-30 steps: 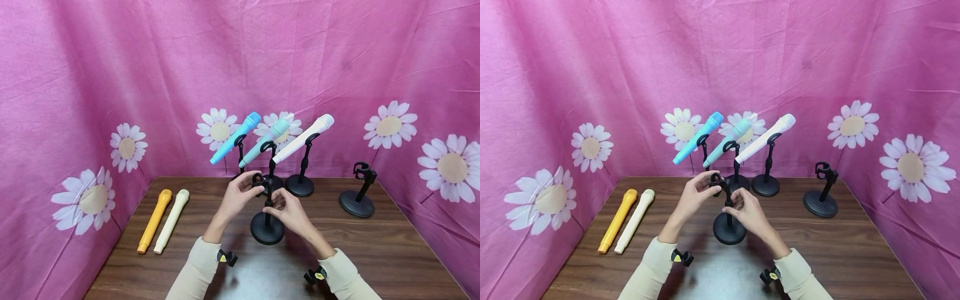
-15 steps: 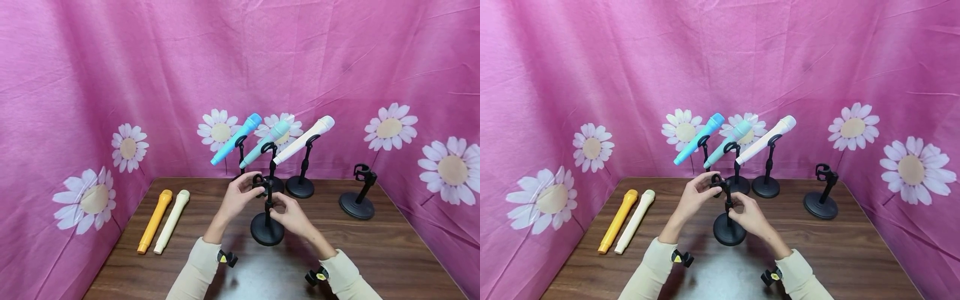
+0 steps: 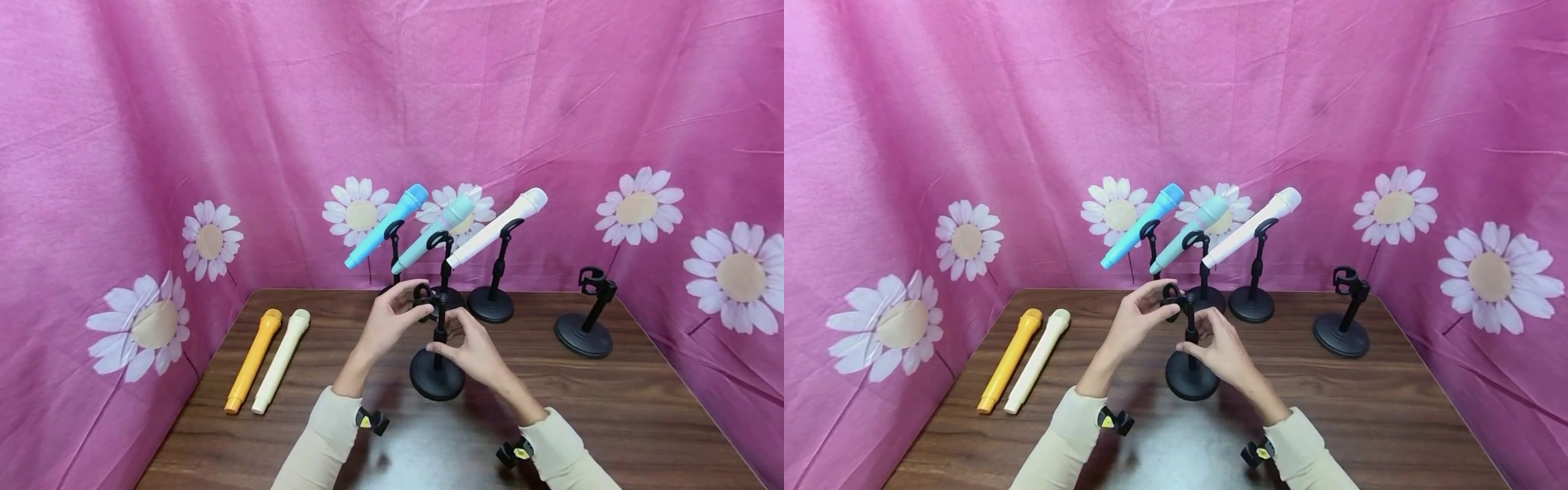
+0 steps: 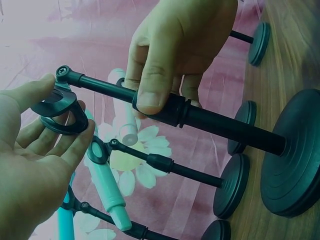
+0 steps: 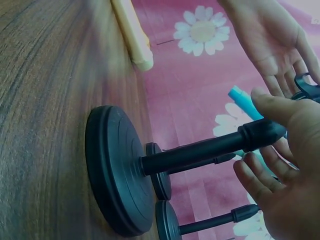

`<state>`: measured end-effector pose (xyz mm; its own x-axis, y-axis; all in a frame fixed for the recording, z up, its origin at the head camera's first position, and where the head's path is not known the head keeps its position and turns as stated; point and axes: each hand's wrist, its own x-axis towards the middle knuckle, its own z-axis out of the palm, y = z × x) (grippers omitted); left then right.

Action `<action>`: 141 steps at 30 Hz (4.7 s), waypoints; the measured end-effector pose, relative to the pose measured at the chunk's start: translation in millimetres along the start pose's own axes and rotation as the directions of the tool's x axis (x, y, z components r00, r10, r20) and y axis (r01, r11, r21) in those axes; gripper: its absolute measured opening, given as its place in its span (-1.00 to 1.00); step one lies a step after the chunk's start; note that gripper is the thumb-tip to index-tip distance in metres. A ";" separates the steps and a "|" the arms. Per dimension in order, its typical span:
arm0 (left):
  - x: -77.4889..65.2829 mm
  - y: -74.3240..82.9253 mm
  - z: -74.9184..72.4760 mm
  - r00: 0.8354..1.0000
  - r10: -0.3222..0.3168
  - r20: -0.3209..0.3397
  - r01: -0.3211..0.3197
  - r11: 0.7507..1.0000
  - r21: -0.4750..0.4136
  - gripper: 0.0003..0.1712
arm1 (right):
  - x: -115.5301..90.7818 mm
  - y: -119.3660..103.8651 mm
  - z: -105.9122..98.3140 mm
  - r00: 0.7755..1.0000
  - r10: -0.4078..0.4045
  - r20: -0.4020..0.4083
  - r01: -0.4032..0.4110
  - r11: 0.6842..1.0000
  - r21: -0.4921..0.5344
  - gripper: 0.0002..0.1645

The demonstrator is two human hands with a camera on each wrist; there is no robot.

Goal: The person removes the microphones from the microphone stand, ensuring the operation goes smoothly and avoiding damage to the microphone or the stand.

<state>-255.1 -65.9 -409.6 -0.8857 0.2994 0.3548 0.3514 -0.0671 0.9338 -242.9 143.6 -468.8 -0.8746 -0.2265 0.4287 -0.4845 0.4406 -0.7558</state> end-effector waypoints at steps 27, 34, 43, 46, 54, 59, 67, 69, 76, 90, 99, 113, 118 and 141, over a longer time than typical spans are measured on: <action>1.5 0.3 -0.8 1.000 0.012 0.009 -0.012 1.000 -0.010 -0.48 | 0.8 0.2 -4.5 0.996 -0.049 0.080 0.041 0.994 0.097 -0.47; 1.3 1.1 -0.3 1.000 0.002 0.012 -0.002 1.000 -0.002 -0.50 | -2.0 -0.2 -0.5 1.000 0.010 -0.006 -0.009 1.000 0.024 -0.33; 1.3 -0.1 0.0 1.000 -0.002 0.008 0.002 1.000 -0.009 -0.48 | -0.9 4.7 4.2 0.996 0.004 -0.084 -0.003 1.000 0.012 -0.58; 0.9 -0.1 0.1 1.000 0.005 0.009 -0.005 1.000 -0.009 -0.48 | -1.7 5.7 4.0 0.998 -0.005 -0.055 0.007 0.999 0.040 -0.65; 1.0 0.6 0.7 1.000 0.011 0.004 -0.011 1.000 -0.022 -0.49 | -1.3 7.6 2.3 0.997 -0.052 0.057 0.039 0.976 0.214 -0.56; 1.3 1.5 1.4 1.000 0.015 0.004 -0.015 1.000 -0.028 -0.49 | -1.2 9.3 -0.1 0.993 -0.060 0.104 0.031 0.965 0.260 -0.55; 0.3 1.9 0.3 1.000 0.007 -0.003 -0.007 1.000 -0.014 -0.49 | -2.4 7.5 -1.9 0.995 -0.015 0.096 -0.005 0.978 0.207 -0.45; 0.3 1.6 0.0 1.000 0.008 -0.002 -0.008 1.000 -0.015 -0.49 | -2.2 5.4 -1.2 0.998 0.009 0.069 -0.020 0.987 0.158 -0.40; 0.8 1.1 0.0 1.000 0.014 -0.003 -0.014 1.000 -0.006 -0.49 | -2.0 0.2 1.3 0.996 0.091 0.012 -0.091 0.994 0.060 -0.31; 0.7 2.0 -0.8 1.000 -0.006 0.007 0.006 1.000 -0.018 -0.50 | -3.0 1.7 0.3 1.000 0.014 0.022 -0.017 0.985 0.170 -0.61; 1.1 0.4 -1.3 1.000 0.000 0.013 0.000 1.000 -0.010 -0.50 | -3.3 3.9 -1.7 0.998 0.024 0.065 -0.036 0.978 0.204 -0.57; -1.7 -12.0 -2.3 1.000 -0.013 0.027 0.014 1.000 -0.020 -0.50 | -3.4 6.0 -1.5 0.997 -0.015 0.075 -0.001 0.978 0.210 -0.56; -3.5 -15.7 -2.4 1.000 -0.010 0.029 0.010 0.999 -0.030 -0.50 | -3.4 5.9 -0.8 0.997 -0.015 0.077 -0.002 0.977 0.215 -0.59; -15.5 -47.0 -2.4 0.998 -0.052 0.047 0.054 0.998 -0.036 -0.47 | -5.5 2.7 -2.7 0.996 0.022 0.083 -0.039 0.977 0.210 -0.59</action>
<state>-258.7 -69.7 -458.9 -0.8876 0.3469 0.3031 0.2921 -0.0850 0.9526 -239.3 148.4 -471.9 -0.8833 -0.2885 0.3694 -0.4430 0.2563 -0.8591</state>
